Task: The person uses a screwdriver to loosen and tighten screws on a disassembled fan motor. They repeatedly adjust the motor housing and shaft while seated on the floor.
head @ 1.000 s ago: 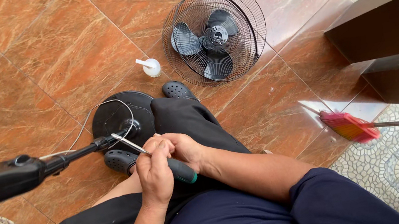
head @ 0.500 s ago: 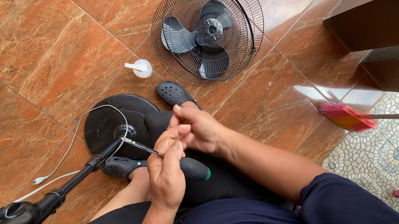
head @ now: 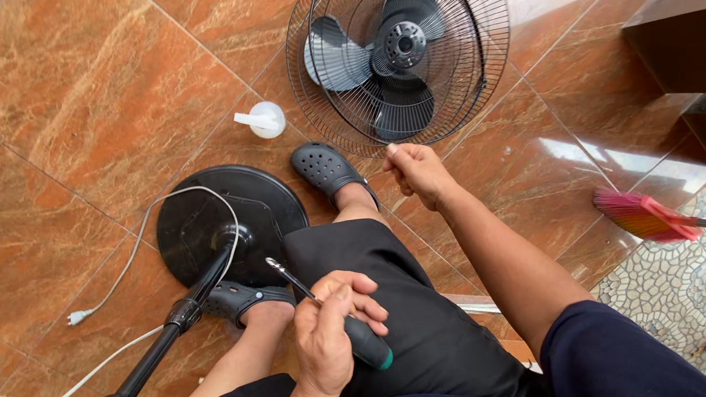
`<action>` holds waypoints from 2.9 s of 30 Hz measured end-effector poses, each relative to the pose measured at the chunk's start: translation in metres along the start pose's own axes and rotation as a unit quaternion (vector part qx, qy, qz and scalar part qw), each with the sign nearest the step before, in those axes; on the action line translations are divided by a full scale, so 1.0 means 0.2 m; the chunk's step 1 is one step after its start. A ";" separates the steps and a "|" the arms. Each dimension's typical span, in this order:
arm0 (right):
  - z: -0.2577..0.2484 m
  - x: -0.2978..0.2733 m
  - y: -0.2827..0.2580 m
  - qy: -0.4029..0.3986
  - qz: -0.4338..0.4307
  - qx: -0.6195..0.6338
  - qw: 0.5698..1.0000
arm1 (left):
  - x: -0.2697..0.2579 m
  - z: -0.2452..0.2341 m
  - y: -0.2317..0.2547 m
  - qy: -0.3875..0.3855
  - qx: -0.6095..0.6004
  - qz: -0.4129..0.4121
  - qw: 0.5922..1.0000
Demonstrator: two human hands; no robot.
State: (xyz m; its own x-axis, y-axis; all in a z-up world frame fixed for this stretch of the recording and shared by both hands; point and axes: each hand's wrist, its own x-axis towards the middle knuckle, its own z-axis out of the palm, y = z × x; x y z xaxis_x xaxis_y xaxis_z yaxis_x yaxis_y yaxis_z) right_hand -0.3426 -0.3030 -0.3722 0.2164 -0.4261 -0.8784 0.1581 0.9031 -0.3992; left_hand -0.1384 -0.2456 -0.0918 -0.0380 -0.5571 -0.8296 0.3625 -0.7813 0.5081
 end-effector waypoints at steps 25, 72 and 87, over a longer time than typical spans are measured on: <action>-0.12 0.82 0.44 0.162 0.186 0.461 0.852 | 0.15 -0.10 -0.04 -0.098 -0.060 -0.038 0.993; -0.57 1.22 0.58 0.297 0.117 0.385 0.866 | 0.15 -0.28 -0.51 -0.214 -0.165 -0.024 0.962; -0.46 1.07 0.30 0.276 0.119 0.420 0.856 | 0.18 -0.19 -0.43 -0.248 -0.192 -0.009 0.950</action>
State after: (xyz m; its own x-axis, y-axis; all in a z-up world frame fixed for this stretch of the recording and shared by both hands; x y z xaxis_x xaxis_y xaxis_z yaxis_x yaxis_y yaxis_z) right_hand -0.3757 -0.3349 -0.6074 -0.1131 0.0645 -0.9915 0.8604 0.5054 -0.0653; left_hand -0.1358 -0.1884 -0.1745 -0.4460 -0.6834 -0.5780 0.6665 -0.6846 0.2951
